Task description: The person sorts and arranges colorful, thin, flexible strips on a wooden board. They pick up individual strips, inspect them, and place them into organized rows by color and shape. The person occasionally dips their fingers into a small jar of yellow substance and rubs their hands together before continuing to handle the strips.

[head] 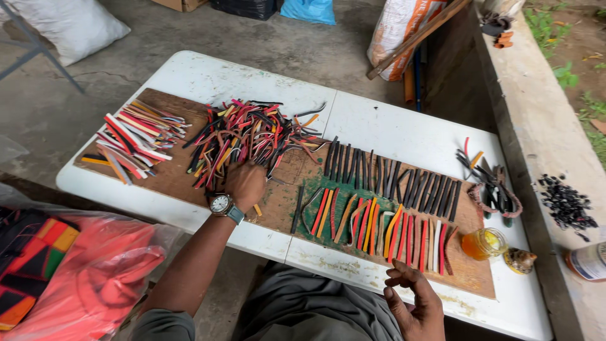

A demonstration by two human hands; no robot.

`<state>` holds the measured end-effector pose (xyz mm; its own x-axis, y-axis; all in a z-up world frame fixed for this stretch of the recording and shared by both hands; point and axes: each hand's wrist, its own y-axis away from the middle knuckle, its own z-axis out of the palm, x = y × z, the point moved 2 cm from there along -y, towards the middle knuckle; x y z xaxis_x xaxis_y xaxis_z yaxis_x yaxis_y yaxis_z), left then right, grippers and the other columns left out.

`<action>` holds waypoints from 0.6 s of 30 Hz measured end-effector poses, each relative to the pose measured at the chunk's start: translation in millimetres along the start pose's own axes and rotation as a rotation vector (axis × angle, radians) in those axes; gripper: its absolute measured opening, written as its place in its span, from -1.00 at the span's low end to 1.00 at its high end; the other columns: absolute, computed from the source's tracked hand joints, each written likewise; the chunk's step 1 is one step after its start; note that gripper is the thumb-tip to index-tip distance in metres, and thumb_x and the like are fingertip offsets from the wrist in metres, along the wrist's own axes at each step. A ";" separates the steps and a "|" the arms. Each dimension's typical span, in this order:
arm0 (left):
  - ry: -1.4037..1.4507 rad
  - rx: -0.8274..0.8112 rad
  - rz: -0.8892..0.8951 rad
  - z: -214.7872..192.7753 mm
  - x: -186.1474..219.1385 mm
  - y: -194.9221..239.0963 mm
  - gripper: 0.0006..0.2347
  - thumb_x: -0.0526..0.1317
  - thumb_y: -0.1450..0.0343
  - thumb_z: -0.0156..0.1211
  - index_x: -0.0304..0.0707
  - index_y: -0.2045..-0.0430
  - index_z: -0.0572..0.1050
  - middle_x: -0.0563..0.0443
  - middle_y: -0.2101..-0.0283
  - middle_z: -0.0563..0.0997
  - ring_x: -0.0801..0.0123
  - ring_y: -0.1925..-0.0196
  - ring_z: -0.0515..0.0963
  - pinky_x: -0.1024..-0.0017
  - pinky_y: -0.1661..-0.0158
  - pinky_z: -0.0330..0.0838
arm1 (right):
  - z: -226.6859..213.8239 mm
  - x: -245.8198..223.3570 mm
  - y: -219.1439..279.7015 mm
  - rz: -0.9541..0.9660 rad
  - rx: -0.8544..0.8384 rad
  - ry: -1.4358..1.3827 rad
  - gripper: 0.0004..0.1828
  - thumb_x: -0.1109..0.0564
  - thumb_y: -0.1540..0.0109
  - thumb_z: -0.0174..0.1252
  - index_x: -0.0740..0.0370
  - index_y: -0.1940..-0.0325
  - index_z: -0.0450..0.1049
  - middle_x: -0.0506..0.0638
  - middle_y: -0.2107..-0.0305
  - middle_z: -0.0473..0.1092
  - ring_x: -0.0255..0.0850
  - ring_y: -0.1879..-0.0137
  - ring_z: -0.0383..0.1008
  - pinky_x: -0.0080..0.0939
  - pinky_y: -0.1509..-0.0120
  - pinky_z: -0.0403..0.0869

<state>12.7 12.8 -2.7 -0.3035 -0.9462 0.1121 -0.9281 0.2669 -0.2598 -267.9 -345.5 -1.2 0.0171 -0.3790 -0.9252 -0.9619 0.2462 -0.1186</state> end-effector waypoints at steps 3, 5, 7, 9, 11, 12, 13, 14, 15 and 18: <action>-0.018 0.005 -0.009 9.9 -5.2 -11.8 -0.89 -0.28 -0.26 0.23 -0.28 0.64 0.66 -0.23 0.33 0.67 0.01 0.28 0.65 0.02 0.14 0.44 | -5.3 6.4 2.9 0.028 0.029 0.010 -0.43 0.18 -0.13 0.32 0.22 -0.23 0.45 0.03 0.16 0.56 -0.25 0.04 0.56 -0.14 -0.06 0.56; 0.005 -0.024 -0.038 13.3 -9.0 -14.5 -0.79 -0.16 -0.38 0.21 -0.27 0.61 0.65 -0.24 0.36 0.66 -0.03 0.33 0.65 0.02 0.21 0.47 | -16.2 7.7 -0.7 0.084 0.050 0.004 -0.40 0.17 -0.09 0.33 0.18 -0.23 0.43 -0.02 0.16 0.55 -0.27 0.06 0.57 -0.16 0.08 0.60; 0.061 0.006 -0.044 13.8 -12.1 -13.6 -0.80 -0.14 -0.38 0.22 -0.19 0.60 0.67 -0.21 0.41 0.67 -0.02 0.37 0.66 0.05 0.23 0.50 | -43.4 1.6 -12.6 -0.019 0.174 0.206 -0.44 0.20 -0.09 0.36 0.24 -0.17 0.46 0.02 0.19 0.53 -0.20 0.07 0.51 -0.18 -0.01 0.51; 0.185 0.134 -0.025 11.2 -14.5 -11.0 -0.79 -0.10 -0.37 0.28 -0.16 0.62 0.66 -0.15 0.43 0.67 0.00 0.38 0.65 0.07 0.24 0.51 | -85.2 -7.9 -27.9 -0.120 0.355 0.448 -0.44 0.18 -0.08 0.41 0.25 -0.17 0.48 0.06 0.20 0.48 -0.11 0.08 0.46 -0.18 -0.06 0.46; 0.325 0.251 -0.019 6.0 -18.5 -9.7 -0.77 -0.07 -0.39 0.33 -0.22 0.58 0.64 -0.15 0.42 0.67 -0.01 0.38 0.65 0.10 0.29 0.51 | -127.2 -14.5 -49.1 -0.207 0.484 0.673 -0.44 0.13 -0.08 0.43 0.20 -0.16 0.51 0.13 0.10 0.43 0.00 0.01 0.46 -0.11 -0.09 0.45; 0.388 0.285 -0.024 3.7 -19.8 -10.1 -0.83 -0.12 -0.36 0.35 -0.22 0.53 0.64 -0.15 0.41 0.67 0.00 0.38 0.66 0.12 0.32 0.51 | -144.8 -15.0 -57.7 -0.239 0.494 0.759 -0.47 0.11 -0.08 0.43 0.18 -0.13 0.54 0.18 0.00 0.42 0.06 -0.07 0.48 -0.07 -0.12 0.45; 0.492 0.207 -0.160 3.3 -23.7 -12.6 -0.86 -0.15 -0.41 0.31 -0.21 0.41 0.63 -0.17 0.44 0.66 0.02 0.43 0.68 0.15 0.34 0.52 | -158.5 -13.2 -69.3 -0.251 0.460 0.878 -0.50 0.05 -0.05 0.44 0.13 -0.06 0.56 0.14 -0.02 0.43 0.06 -0.11 0.46 -0.02 -0.18 0.44; 0.592 0.121 -0.294 3.8 -25.9 -15.7 -0.89 -0.17 -0.46 0.27 -0.19 0.29 0.61 -0.18 0.47 0.65 0.05 0.49 0.70 0.19 0.36 0.53 | -167.1 -9.9 -77.9 -0.259 0.423 0.995 -0.53 -0.01 -0.03 0.46 0.08 0.01 0.58 0.10 -0.04 0.43 0.06 -0.15 0.45 0.03 -0.24 0.43; 0.526 0.311 -0.179 -4.7 -27.5 -16.5 -0.89 -0.21 -0.47 0.31 -0.24 0.28 0.63 -0.19 0.37 0.66 0.07 0.39 0.69 0.21 0.32 0.53 | -171.3 -4.0 -85.2 -0.181 0.378 1.045 -0.54 -0.05 -0.01 0.45 0.04 0.04 0.60 0.06 -0.05 0.43 0.04 -0.15 0.43 0.04 -0.23 0.41; 0.519 0.528 -0.089 -23.2 -37.3 -13.7 -0.88 -0.26 -0.50 0.34 -0.36 0.23 0.62 -0.17 0.26 0.68 0.12 0.23 0.70 0.24 0.20 0.55 | -175.5 11.7 -102.7 0.003 0.255 1.143 -0.57 -0.14 0.00 0.44 -0.06 0.09 0.63 -0.04 -0.08 0.41 -0.02 -0.17 0.40 0.05 -0.21 0.36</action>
